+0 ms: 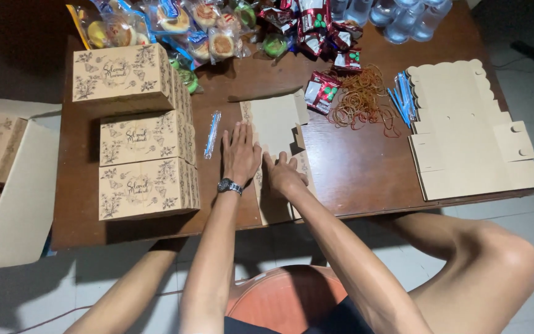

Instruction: Assembling small cardboard boxes from flat templates by folding flaps and stacking the finished products.

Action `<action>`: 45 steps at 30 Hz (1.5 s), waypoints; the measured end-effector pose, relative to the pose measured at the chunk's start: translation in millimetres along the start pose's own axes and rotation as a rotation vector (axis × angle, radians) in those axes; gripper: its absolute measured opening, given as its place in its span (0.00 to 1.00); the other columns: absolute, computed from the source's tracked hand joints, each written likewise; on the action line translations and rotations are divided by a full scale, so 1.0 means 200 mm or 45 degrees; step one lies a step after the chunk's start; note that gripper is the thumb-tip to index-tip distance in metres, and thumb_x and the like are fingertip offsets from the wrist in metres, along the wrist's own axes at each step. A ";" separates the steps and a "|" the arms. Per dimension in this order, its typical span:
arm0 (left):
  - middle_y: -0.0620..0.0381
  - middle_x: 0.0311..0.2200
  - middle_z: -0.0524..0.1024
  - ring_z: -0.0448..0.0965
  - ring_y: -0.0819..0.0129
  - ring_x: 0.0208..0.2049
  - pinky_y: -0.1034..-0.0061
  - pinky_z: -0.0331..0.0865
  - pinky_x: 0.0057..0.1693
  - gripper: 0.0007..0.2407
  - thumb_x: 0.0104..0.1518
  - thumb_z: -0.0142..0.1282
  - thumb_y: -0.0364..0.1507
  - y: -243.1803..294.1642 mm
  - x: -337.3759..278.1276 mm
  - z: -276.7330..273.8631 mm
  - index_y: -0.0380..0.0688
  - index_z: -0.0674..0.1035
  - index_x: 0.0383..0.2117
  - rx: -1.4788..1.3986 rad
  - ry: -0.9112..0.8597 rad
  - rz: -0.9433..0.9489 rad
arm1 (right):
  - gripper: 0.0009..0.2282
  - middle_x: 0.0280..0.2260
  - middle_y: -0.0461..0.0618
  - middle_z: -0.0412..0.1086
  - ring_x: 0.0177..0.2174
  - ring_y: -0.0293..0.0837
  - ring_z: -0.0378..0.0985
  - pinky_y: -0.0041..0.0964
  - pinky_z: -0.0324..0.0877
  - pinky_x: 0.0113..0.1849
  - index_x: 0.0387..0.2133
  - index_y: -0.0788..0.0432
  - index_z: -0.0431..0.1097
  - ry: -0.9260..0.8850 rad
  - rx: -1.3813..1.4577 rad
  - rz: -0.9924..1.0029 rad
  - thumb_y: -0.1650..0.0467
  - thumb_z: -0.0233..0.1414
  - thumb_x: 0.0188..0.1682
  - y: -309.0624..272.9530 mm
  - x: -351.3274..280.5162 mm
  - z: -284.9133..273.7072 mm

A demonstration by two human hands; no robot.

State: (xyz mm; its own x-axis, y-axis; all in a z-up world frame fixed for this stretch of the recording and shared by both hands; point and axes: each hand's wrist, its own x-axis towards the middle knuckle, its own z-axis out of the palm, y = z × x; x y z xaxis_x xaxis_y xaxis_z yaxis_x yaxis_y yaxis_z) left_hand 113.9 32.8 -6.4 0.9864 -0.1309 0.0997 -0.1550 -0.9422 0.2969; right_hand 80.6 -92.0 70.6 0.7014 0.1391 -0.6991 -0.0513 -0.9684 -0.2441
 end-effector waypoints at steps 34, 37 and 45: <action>0.36 0.64 0.63 0.51 0.44 0.70 0.43 0.42 0.69 0.28 0.63 0.36 0.44 0.03 0.40 0.03 0.46 0.60 0.70 0.119 -0.147 -0.021 | 0.36 0.60 0.64 0.46 0.56 0.67 0.52 0.88 0.65 0.36 0.72 0.44 0.39 -0.033 -0.018 0.015 0.80 0.47 0.53 -0.01 0.00 -0.01; 0.37 0.65 0.61 0.49 0.43 0.71 0.44 0.45 0.68 0.26 0.64 0.40 0.44 0.15 0.44 -0.01 0.48 0.64 0.68 0.085 -0.051 0.063 | 0.36 0.59 0.64 0.45 0.56 0.67 0.52 0.89 0.64 0.35 0.71 0.45 0.40 -0.052 -0.023 0.028 0.82 0.47 0.51 -0.02 0.01 -0.02; 0.47 0.71 0.53 0.43 0.44 0.72 0.26 0.33 0.65 0.31 0.54 0.43 0.51 0.23 0.49 -0.05 0.69 0.61 0.69 0.132 -0.334 -0.087 | 0.41 0.55 0.66 0.52 0.54 0.70 0.62 0.73 0.74 0.41 0.71 0.49 0.42 0.043 -0.018 -0.209 0.86 0.52 0.45 0.12 0.25 0.14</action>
State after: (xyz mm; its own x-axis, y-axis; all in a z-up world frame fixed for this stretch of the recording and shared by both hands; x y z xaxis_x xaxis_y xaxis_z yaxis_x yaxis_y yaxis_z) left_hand 203.1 -20.0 26.1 0.9770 -0.1283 -0.1703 -0.0943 -0.9763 0.1946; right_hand 93.7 -101.6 10.7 0.7231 0.2890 -0.6274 0.0757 -0.9360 -0.3438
